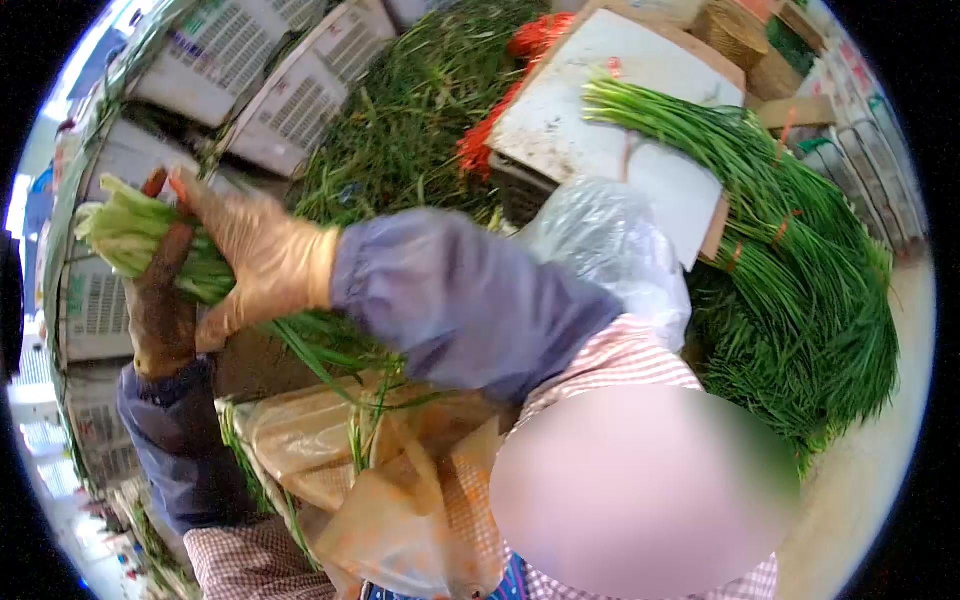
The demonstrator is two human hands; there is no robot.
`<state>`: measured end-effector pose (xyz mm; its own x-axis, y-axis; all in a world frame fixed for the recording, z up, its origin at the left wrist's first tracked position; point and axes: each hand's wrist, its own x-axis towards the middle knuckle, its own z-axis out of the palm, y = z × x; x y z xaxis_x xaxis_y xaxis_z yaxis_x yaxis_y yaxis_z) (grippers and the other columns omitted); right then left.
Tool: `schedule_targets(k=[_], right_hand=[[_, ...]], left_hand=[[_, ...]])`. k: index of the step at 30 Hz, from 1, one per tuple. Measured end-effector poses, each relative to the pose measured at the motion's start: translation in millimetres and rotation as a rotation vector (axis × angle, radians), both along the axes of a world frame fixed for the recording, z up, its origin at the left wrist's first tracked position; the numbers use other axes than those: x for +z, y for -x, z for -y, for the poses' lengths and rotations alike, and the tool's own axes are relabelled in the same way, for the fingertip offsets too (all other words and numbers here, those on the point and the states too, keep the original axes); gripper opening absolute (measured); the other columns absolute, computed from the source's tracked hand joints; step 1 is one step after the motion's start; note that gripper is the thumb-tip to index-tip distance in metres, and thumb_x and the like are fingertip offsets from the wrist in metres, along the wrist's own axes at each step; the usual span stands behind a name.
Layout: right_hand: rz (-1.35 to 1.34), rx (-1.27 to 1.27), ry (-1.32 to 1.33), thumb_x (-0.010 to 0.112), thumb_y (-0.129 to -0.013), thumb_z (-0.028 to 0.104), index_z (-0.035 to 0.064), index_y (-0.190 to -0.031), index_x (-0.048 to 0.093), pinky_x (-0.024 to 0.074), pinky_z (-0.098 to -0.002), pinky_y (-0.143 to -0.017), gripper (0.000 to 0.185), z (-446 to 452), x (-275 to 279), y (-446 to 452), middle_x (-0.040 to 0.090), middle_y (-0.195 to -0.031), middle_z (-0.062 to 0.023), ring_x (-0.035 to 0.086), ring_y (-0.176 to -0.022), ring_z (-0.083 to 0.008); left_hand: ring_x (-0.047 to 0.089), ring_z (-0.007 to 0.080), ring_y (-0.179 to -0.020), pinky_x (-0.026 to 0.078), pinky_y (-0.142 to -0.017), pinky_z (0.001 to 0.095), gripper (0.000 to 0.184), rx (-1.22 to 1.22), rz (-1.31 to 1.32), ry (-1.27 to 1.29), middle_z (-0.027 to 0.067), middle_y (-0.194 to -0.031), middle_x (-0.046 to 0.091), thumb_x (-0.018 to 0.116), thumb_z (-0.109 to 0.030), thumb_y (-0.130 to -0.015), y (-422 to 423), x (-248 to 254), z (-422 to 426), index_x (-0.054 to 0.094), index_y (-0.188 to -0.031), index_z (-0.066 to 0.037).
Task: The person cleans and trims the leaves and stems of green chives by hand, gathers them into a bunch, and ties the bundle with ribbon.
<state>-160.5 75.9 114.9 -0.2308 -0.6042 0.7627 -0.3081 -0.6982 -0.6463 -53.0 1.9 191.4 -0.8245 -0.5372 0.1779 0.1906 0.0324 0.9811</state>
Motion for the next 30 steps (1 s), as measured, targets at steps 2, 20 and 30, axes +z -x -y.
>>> schedule_targets(k=[2, 20, 30], right_hand=[[0.001, -0.119, 0.031, 0.085, -0.049, 0.037, 0.0013, -0.142, 0.004, 0.0326, -0.0346, -0.101, 0.128, 12.2, -28.7, -16.3, 0.037, -0.133, -0.0207, 0.038, -0.124, -0.0300], [0.806, -0.253, -0.210, 0.053, -0.090, 0.015, 0.0007, -0.093, 0.064, 0.0525, -0.0283, -0.071, 0.018, -143.2, -33.6, 79.1, 0.065, -0.085, -0.0078, 0.063, -0.074, -0.0147], [0.453, 0.144, -0.502, 0.059, -0.085, 0.014, -0.0009, -0.088, 0.063, 0.0477, -0.0252, -0.072, 0.016, -126.5, -43.4, 17.7, 0.064, -0.081, -0.0053, 0.059, -0.077, -0.0114]], left_hand=[[0.058, 0.0193, -0.096, 0.051, -0.082, 0.0335, 0.057, 0.030, 0.014, -0.106, 0.0100, -0.108, 0.056, 0.060, 0.001, -0.080, -0.7, -4.1, -7.8, 0.035, -0.131, -0.005], [0.048, 0.0232, -0.100, 0.030, -0.105, 0.0506, 0.046, 0.255, -0.386, -0.100, 0.0047, -0.100, 0.052, 0.055, -0.007, -0.082, -104.1, 2.5, 61.9, 0.041, -0.126, -0.008], [0.049, 0.0209, -0.103, 0.029, -0.105, 0.0505, 0.041, 0.277, -0.458, -0.147, 0.0005, -0.098, 0.052, 0.055, -0.008, -0.083, -166.7, -23.1, 43.9, 0.045, -0.122, -0.012]])
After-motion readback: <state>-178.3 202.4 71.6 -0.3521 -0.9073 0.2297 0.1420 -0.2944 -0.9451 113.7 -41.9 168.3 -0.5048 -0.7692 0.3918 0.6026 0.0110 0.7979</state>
